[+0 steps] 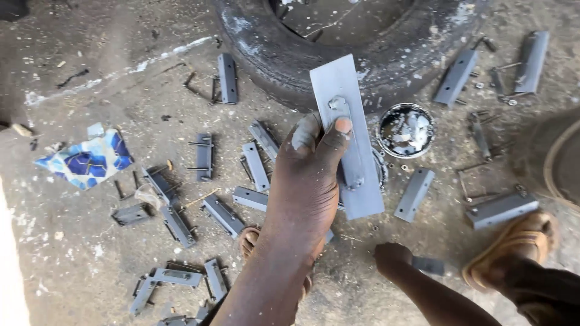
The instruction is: Painting small metal L-shaped brackets with black paint using a handheld brush.
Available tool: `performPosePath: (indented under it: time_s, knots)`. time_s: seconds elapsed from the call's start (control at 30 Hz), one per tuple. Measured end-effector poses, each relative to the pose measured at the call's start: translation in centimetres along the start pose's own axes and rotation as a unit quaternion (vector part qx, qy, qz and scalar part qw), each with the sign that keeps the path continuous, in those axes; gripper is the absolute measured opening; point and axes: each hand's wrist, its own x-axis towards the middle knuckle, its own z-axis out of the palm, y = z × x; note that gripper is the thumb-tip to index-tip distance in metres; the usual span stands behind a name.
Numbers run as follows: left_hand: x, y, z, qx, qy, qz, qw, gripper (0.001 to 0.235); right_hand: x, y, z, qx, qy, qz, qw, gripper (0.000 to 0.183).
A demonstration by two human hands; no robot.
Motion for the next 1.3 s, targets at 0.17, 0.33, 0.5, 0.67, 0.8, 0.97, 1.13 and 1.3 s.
performPosePath:
  time_s: [0.17,0.33,0.5,0.67,0.8,0.97,1.13,1.3]
  knots:
    - [1.1,1.1,-1.5,-0.024,-0.006,0.029,0.999,0.038,0.3,1.7,0.4,0.133,0.028,-0.014,0.991,0.027]
    - [2.0,1.4,-1.9,-0.144,0.056,0.051,0.987,0.028,-1.2,3.8,-3.4,0.259,0.130,-0.070,0.954,0.029]
    - [2.5,1.9,-2.1,-0.167,0.065,0.052,0.983,0.033,-5.5,9.5,-11.9,0.522,0.154,-0.110,0.832,0.037]
    - [3.1,1.8,-1.3,-0.157,0.079,0.052,0.983,0.045,-26.3,12.9,-24.2,0.755,0.203,-0.087,0.618,0.115]
    - [0.7,2.8,0.9,-0.017,0.155,-0.091,0.984,0.041,-33.7,15.0,-25.1,0.766,0.222,-0.266,0.542,0.026]
    - [1.1,-0.4,2.2,0.012,0.136,-0.081,0.987,0.038,-37.3,14.5,-25.8,0.791,0.223,-0.351,0.450,0.027]
    - [-1.0,0.3,4.3,0.078,0.073,-0.112,0.988,0.048,-37.7,13.8,-27.1,0.802,0.223,-0.358,0.421,0.007]
    - [0.6,-1.6,3.8,0.079,0.059,-0.089,0.991,0.057,-38.8,14.0,-27.7,0.519,0.436,-0.211,0.704,0.015]
